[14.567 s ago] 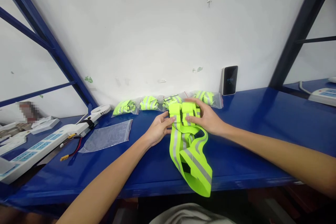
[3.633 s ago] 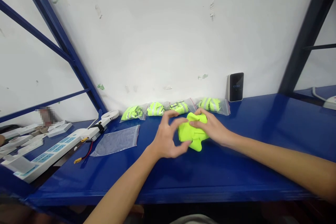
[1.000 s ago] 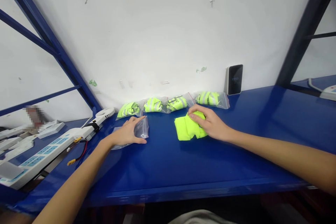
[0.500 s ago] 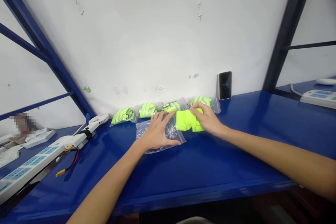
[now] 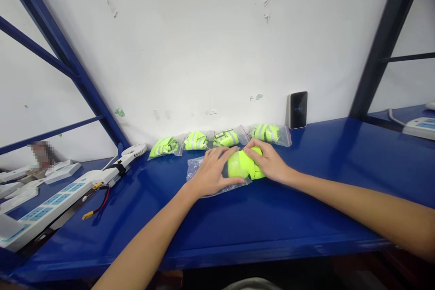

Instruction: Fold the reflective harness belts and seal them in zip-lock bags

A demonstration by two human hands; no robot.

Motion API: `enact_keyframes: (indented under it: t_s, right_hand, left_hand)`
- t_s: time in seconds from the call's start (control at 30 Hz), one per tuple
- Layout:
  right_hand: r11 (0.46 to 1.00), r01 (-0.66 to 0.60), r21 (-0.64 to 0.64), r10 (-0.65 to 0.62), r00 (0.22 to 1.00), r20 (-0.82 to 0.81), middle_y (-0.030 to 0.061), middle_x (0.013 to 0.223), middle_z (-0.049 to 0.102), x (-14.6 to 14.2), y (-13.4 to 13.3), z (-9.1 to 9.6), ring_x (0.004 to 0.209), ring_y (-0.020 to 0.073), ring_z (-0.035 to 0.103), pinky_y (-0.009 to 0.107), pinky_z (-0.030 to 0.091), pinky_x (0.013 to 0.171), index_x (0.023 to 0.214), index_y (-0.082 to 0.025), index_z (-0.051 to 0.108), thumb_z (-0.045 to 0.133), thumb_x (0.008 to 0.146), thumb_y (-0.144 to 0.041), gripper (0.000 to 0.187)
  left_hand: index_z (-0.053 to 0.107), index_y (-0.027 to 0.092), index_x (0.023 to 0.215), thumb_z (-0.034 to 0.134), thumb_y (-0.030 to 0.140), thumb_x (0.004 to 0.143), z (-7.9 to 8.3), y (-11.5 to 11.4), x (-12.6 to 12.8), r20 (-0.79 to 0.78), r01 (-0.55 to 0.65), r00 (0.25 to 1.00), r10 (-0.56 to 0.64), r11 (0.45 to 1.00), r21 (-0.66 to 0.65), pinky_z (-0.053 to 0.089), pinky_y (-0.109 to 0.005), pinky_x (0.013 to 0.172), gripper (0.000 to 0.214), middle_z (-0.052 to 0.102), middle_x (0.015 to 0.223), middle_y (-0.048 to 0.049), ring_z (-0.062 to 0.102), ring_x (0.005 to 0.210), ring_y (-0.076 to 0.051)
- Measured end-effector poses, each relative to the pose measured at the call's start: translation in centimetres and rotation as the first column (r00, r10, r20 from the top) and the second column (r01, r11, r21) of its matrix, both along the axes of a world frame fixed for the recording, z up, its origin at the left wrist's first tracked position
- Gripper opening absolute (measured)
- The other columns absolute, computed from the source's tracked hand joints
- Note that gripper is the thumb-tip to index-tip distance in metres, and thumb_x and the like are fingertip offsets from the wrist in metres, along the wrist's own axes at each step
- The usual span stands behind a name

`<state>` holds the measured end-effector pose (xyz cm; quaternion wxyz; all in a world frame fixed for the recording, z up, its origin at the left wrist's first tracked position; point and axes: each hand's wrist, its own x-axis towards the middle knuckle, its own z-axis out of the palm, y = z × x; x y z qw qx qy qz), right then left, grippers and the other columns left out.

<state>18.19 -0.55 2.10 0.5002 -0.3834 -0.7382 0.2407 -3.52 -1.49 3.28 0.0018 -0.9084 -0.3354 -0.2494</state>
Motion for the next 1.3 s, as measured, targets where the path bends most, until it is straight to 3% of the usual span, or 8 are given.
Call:
enact_keyframes:
  t_s: [0.33,0.53,0.63,0.77,0.87,0.97,1.07,1.3]
  right_hand:
    - [0.999,0.018,-0.047,-0.017,1.0,0.011,-0.0002,0.079,0.057,-0.6,-0.6,-0.4,0.076,0.0184,0.052,0.03,0.038,0.07,0.081,-0.02,0.054,0.05,0.09,-0.034,0.018]
    - [0.999,0.007,-0.038,-0.007,1.0,0.006,0.0006,0.082,0.059,-0.9,-1.0,-0.5,0.079,0.0196,0.055,0.031,0.04,0.073,0.084,-0.02,0.055,0.05,0.091,-0.036,0.018]
    - [1.0,0.029,-0.008,-0.029,0.999,0.026,0.0017,0.087,0.062,-0.8,-1.4,-0.2,0.082,0.0205,0.057,0.032,0.041,0.076,0.088,-0.02,0.057,0.05,0.092,-0.038,0.02]
    - [0.999,0.026,0.046,-0.028,0.999,0.047,0.0048,0.105,0.063,-0.7,-1.8,-0.1,0.095,0.0232,0.059,0.035,0.043,0.083,0.119,-0.023,0.055,0.052,0.092,-0.04,0.032]
    - [1.0,-0.005,0.001,0.005,0.999,0.041,0.0046,0.102,0.062,-0.8,-2.1,-0.1,0.088,0.0217,0.061,0.034,0.046,0.078,0.135,-0.026,0.042,0.058,0.089,-0.04,0.052]
    - [0.994,-0.06,-0.094,0.063,0.997,0.035,0.0009,0.088,0.061,-1.0,-2.4,-0.1,0.069,0.0179,0.057,0.031,0.046,0.064,0.123,-0.024,0.043,0.065,0.083,-0.041,0.049]
    - [0.992,-0.048,-0.114,0.055,0.997,0.054,-0.0008,0.081,0.057,-1.1,-2.6,-0.1,0.067,0.0165,0.053,0.029,0.043,0.06,0.1,-0.023,0.047,0.067,0.081,-0.042,0.034]
    - [0.998,0.059,-0.009,-0.058,0.994,0.095,0.0051,0.1,0.054,-0.9,-2.1,-0.5,0.095,0.0235,0.056,0.038,0.046,0.085,0.1,-0.023,0.061,0.064,0.082,-0.049,0.031]
  left_hand:
    - [0.03,0.024,0.149,0.051,0.067,0.083,-0.5,-0.6,2.1,-0.034,-0.012,0.999,0.014,0.999,0.05,0.035,-0.051,0.105,0.081,0.047,0.127,-0.0146,0.044,0.119,-0.031]
    - [0.024,0.031,0.151,0.067,0.063,0.075,1.2,-0.3,0.7,0.162,0.144,0.98,-0.117,0.975,-0.168,0.037,-0.048,0.106,0.093,0.048,0.133,-0.0119,0.046,0.123,-0.03]
    - [0.034,0.027,0.147,0.061,0.056,0.084,2.6,0.6,-1.4,0.238,0.087,0.971,-0.029,0.968,-0.236,0.037,-0.045,0.106,0.075,0.057,0.127,-0.0109,0.052,0.119,-0.027]
    - [0.052,0.022,0.135,0.065,0.059,0.078,3.4,1.1,-2.8,0.06,-0.015,0.997,0.039,0.938,-0.347,0.044,-0.039,0.091,0.069,0.064,0.12,-0.0114,0.059,0.106,-0.029]
    - [0.067,0.017,0.109,0.068,0.062,0.073,3.2,0.7,-2.3,-0.05,-0.027,0.999,0.008,0.917,-0.398,0.045,-0.032,0.072,0.058,0.069,0.095,-0.0079,0.062,0.082,-0.025]
    - [0.069,0.015,0.09,0.07,0.062,0.07,3.0,0.1,-1.3,-0.039,0.014,0.999,-0.038,0.877,-0.48,0.04,-0.027,0.06,0.051,0.065,0.074,-0.0028,0.057,0.064,-0.018]
    - [0.069,0.016,0.097,0.071,0.056,0.073,2.9,-0.5,-0.5,0.058,0.104,0.995,-0.087,0.837,-0.537,0.043,-0.027,0.064,0.047,0.068,0.081,-0.0033,0.06,0.071,-0.019]
    - [0.065,0.015,0.102,0.071,0.051,0.074,1.8,0.1,-0.5,0.181,0.125,0.983,-0.038,0.856,-0.501,0.046,-0.029,0.072,0.046,0.068,0.093,-0.0055,0.061,0.082,-0.022]
